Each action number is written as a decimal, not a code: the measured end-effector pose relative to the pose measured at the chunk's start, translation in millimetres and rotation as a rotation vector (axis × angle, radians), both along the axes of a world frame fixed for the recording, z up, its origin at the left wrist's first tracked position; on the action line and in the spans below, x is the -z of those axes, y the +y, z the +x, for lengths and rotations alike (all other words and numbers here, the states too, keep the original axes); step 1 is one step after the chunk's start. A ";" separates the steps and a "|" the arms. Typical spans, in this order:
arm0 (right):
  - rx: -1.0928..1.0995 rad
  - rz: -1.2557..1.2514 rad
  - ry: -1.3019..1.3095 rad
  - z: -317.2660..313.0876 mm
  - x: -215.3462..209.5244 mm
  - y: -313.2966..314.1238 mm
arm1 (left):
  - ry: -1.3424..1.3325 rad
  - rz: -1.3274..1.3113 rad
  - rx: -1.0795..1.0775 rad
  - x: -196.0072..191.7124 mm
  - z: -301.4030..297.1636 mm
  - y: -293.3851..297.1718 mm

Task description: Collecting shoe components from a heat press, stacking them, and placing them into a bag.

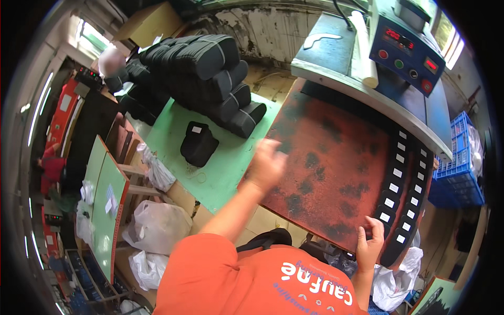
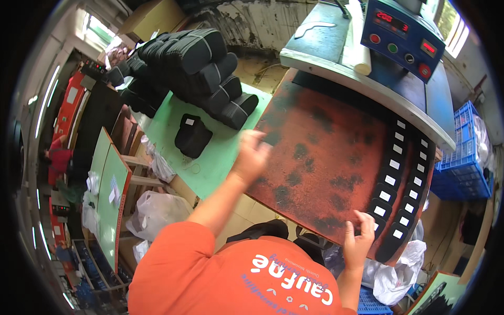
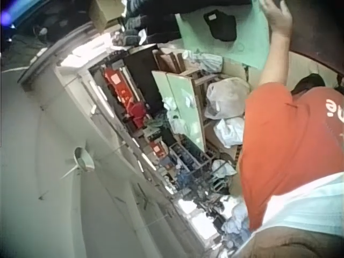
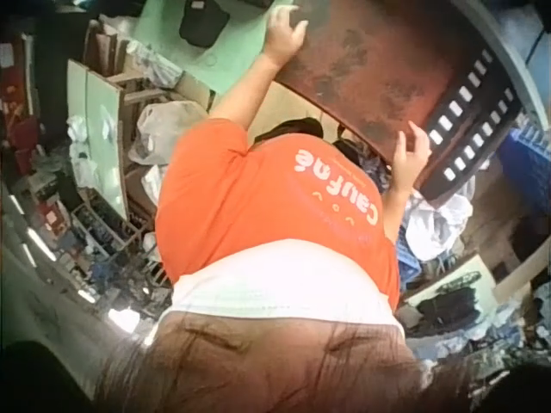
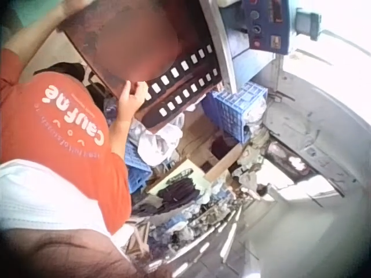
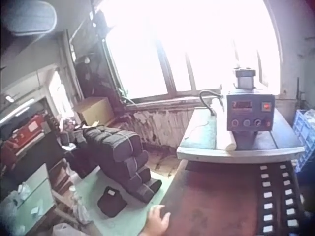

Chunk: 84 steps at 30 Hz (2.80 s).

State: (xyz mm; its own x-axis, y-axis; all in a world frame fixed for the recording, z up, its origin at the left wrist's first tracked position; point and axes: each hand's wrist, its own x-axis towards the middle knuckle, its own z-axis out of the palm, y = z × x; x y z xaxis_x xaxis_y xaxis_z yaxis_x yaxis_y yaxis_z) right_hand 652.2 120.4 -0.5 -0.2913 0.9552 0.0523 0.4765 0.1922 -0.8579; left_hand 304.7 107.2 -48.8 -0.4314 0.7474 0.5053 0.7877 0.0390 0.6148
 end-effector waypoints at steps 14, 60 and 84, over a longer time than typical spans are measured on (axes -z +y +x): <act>-1.172 -0.398 1.911 -214.5 -186.4 -38.2 | -0.630 -0.579 -0.377 29.3 -292.4 -127.0; -0.043 -0.864 1.601 -8.3 71.8 88.8 | -0.805 -0.418 0.285 40.3 111.8 274.3; 0.430 -0.621 1.345 -7.3 57.8 120.9 | -0.992 -0.645 0.647 -22.7 152.8 202.3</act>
